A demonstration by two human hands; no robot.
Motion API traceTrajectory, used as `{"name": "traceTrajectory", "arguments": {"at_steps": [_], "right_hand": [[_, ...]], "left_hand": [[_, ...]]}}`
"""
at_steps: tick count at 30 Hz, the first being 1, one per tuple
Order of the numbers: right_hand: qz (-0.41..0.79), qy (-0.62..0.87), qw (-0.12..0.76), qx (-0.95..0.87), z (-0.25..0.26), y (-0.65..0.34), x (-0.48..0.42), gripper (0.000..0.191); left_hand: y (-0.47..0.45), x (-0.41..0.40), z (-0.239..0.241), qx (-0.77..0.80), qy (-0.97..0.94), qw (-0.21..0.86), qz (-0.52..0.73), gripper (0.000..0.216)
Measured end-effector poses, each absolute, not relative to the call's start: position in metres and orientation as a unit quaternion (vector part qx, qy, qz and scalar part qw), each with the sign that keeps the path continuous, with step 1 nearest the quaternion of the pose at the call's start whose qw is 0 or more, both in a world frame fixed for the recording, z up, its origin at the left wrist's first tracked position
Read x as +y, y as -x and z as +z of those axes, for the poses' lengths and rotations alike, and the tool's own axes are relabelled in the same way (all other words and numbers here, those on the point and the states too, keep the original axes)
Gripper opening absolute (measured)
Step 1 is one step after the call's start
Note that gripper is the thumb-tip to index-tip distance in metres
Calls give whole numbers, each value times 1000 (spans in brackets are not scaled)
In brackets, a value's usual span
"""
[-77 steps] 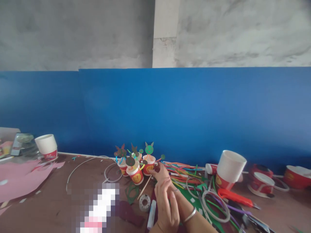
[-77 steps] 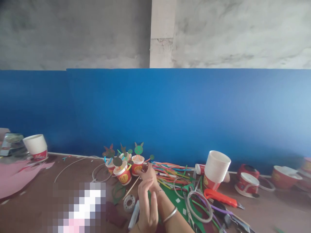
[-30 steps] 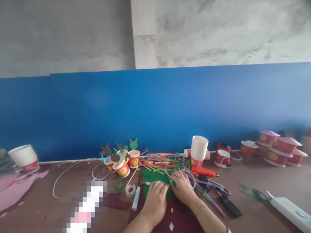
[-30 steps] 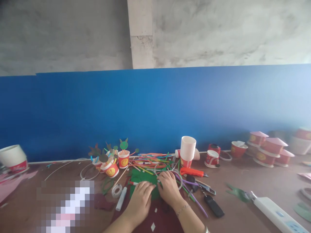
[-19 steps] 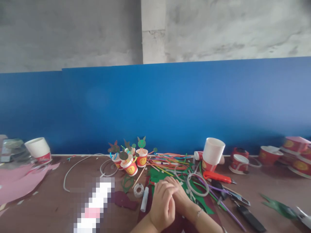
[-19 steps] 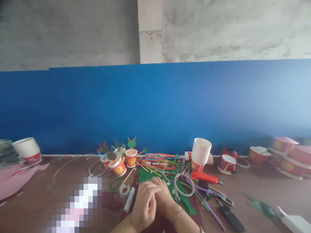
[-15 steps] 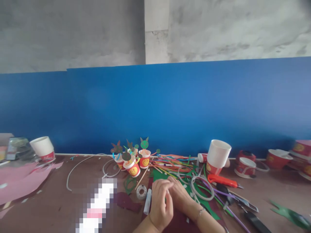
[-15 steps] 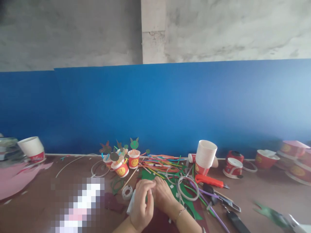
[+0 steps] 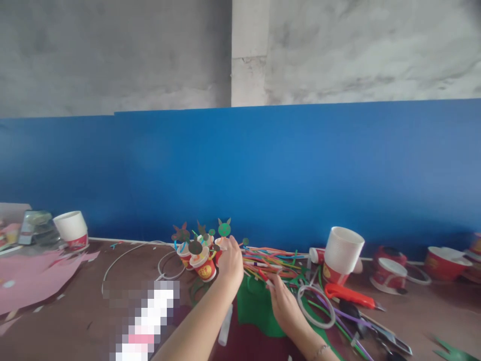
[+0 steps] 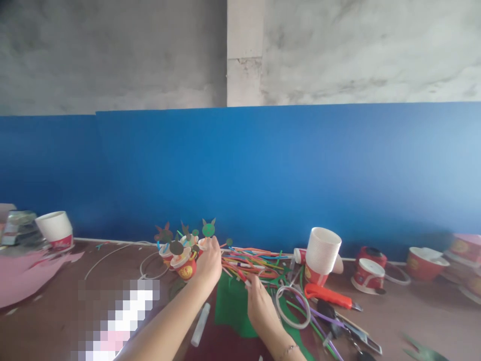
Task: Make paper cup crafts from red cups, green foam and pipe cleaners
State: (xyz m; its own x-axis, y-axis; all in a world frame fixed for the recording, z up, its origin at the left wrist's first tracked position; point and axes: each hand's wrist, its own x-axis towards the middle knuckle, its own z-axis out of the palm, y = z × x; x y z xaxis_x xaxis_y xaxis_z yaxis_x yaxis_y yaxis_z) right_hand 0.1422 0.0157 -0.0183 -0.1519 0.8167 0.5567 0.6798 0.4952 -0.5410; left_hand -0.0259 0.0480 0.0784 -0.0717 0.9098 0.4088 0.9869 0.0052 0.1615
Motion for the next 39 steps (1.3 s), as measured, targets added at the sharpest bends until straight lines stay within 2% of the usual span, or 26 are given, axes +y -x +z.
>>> {"name": "traceTrajectory", "arguments": {"at_steps": [4,7,13,19,25,31,36,39], "right_hand": [[69,523,421,-738,-18,-144,23,36],[75,534,420,-730,-8,-145,24,39],[99,562,396,-719,2,-151,21,41],[113,603,350,-708,-5,-156,25,37],[139,546,439,-700,6,-152,24,36],[197,529,453,-690,45,-173,23,39],[175,548,403,-712,89,-184,2,32],[201,482,320,-790,111,-171,-22,26]], "left_hand": [[23,54,89,-726,658,97,-176,38],[15,49,100,-713,675,96,-163,32],[-3,8,118,-659,728,95,-166,33],[-8,-44,95,-632,758,40,-154,34],[-7,-60,79,-637,756,-62,-139,25],[1,-54,101,-642,735,-140,-164,23],[0,-44,100,-629,746,-125,-180,24],[-7,-45,95,-606,769,-62,-193,43]]}}
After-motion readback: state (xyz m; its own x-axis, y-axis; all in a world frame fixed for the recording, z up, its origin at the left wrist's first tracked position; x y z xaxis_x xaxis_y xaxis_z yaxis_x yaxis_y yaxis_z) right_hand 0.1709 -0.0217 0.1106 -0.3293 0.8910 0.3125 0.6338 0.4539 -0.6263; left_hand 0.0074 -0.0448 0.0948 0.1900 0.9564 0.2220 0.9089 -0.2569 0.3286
